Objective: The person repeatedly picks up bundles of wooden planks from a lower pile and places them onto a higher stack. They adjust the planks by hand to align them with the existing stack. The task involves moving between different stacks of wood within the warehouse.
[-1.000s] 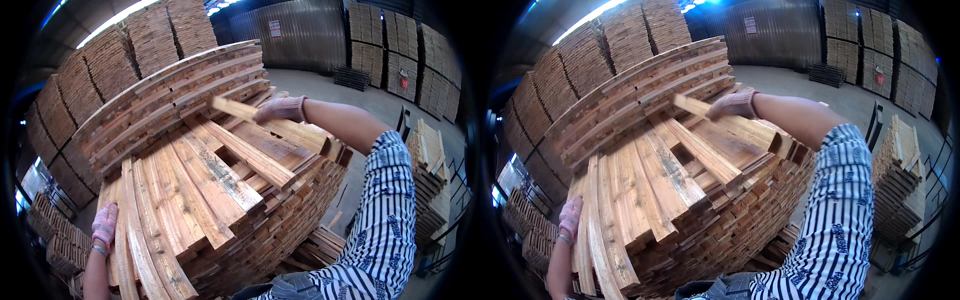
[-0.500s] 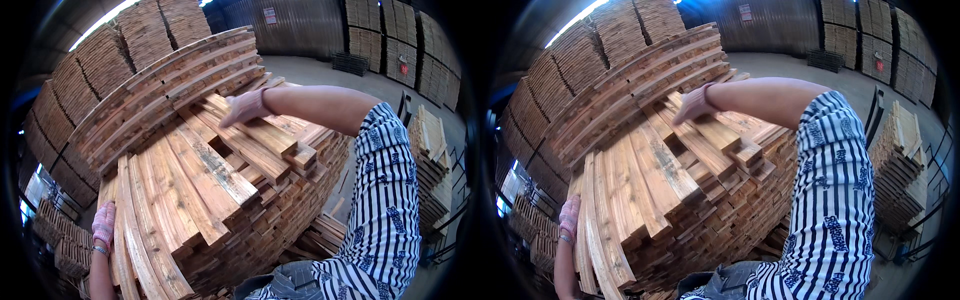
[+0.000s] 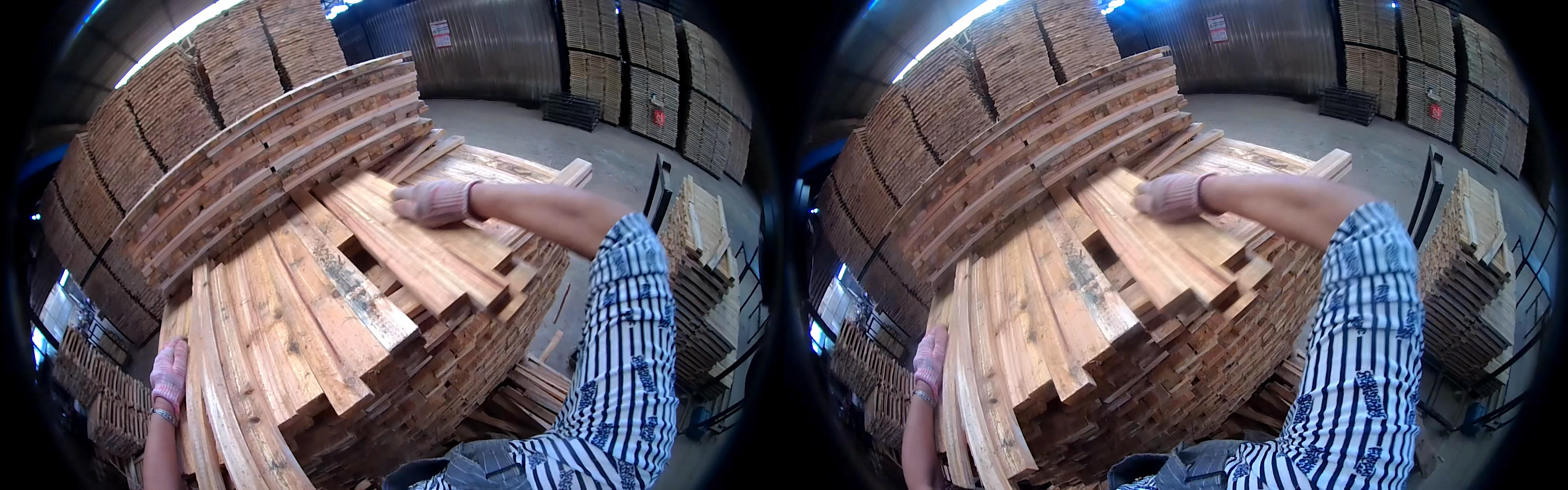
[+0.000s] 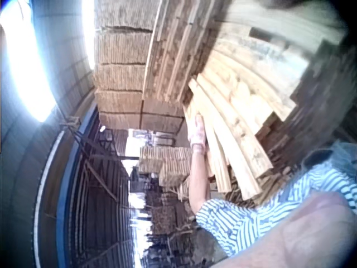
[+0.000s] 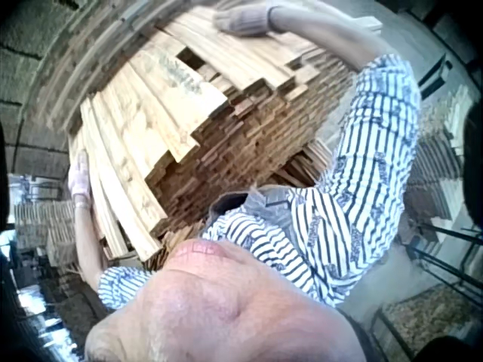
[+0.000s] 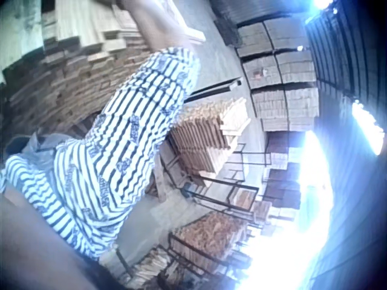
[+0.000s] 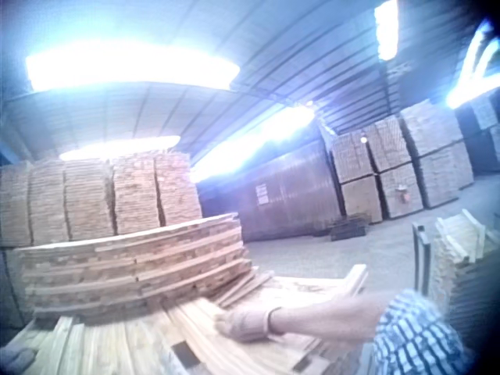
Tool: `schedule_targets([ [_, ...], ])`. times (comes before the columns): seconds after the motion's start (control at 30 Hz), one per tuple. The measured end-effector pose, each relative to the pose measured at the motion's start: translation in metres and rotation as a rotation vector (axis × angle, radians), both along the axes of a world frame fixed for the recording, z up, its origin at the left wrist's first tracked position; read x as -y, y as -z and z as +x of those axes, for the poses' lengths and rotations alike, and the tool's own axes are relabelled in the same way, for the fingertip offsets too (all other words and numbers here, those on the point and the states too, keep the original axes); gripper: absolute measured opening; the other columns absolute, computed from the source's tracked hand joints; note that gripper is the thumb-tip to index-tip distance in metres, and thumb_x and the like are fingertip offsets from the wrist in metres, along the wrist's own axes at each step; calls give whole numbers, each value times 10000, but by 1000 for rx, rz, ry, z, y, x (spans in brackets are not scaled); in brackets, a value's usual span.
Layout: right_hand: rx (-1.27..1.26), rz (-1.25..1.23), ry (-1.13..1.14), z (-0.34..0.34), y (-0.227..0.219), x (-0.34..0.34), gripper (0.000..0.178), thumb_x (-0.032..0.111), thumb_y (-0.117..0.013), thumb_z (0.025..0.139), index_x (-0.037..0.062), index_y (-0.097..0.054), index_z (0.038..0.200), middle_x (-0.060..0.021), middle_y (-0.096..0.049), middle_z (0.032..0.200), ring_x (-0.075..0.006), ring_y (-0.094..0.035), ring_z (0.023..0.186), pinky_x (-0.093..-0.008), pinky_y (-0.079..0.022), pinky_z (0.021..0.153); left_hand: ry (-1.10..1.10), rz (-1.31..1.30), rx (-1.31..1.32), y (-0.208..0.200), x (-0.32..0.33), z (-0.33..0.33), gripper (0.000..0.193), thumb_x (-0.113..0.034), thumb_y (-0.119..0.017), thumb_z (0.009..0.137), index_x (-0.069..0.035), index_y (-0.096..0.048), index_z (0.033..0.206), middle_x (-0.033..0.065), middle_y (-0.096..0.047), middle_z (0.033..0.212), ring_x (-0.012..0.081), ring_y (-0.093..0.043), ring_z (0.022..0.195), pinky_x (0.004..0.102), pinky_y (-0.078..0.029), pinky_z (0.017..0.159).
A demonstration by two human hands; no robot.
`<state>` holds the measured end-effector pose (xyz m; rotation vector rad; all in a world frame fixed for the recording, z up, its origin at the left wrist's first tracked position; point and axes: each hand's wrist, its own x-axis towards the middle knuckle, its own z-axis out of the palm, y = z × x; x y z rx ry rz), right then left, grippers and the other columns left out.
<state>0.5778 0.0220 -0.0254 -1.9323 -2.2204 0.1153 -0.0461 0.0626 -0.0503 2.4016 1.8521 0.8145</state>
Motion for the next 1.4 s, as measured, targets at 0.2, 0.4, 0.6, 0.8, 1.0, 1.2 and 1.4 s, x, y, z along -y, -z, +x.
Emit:
schedule_targets([
  [0.2,-11,80,136,-17,-13,19,534,421,-395,999,31,-587,1309,-254,-629,1256,-396,-587,1203,-457,-443,1040,38,-42,70,2,-13,2,538,-427,-439,1042,32,-635,1245,220,-630,1298,329,-554,1271,367,-383,1104],
  [0.4,-391,631,71,-17,-13,98,653,508,-379,1040,-23,-451,1414,-241,-560,1357,-358,-554,1257,-433,-451,1059,-11,-69,113,10,-21,-22,542,-413,-468,1043,41,-596,1310,208,-594,1367,313,-516,1328,347,-351,1137],
  [0.6,-22,1026,248,-70,61,210,604,520,-455,1009,42,-526,1371,-248,-523,1377,-411,-489,1297,-524,-342,1137,122,-137,225,19,-37,-32,515,-379,-479,1052,48,-583,1321,190,-609,1348,288,-538,1288,341,-365,1121],
  [0.8,4,829,166,-63,63,162,443,398,-497,982,85,-630,1266,-275,-552,1338,-436,-509,1250,-528,-325,1130,108,-124,139,11,-31,-17,539,-409,-457,1057,35,-573,1341,178,-609,1347,275,-549,1274,338,-382,1110],
  [1.0,118,997,-3,-81,50,173,415,403,-558,963,102,-635,1239,-174,-593,1289,-352,-538,1232,-531,-346,1118,105,-151,209,13,-32,-26,536,-405,-472,1055,40,-574,1334,163,-613,1338,250,-553,1252,338,-389,1101],
  [1.2,334,855,-303,-49,43,147,230,334,-632,899,131,-593,999,-51,-622,976,-194,-651,902,-355,-546,873,54,-112,163,8,-26,-21,524,-403,-493,1046,45,-601,1295,186,-623,1321,267,-555,1261,342,-386,1104],
  [1.4,260,918,-357,-31,46,151,386,374,-716,819,115,-598,1080,-61,-614,1054,-258,-631,1012,-387,-532,902,76,-91,162,7,-21,-11,515,-390,-489,1048,45,-593,1305,178,-626,1310,258,-565,1233,340,-395,1091],
])
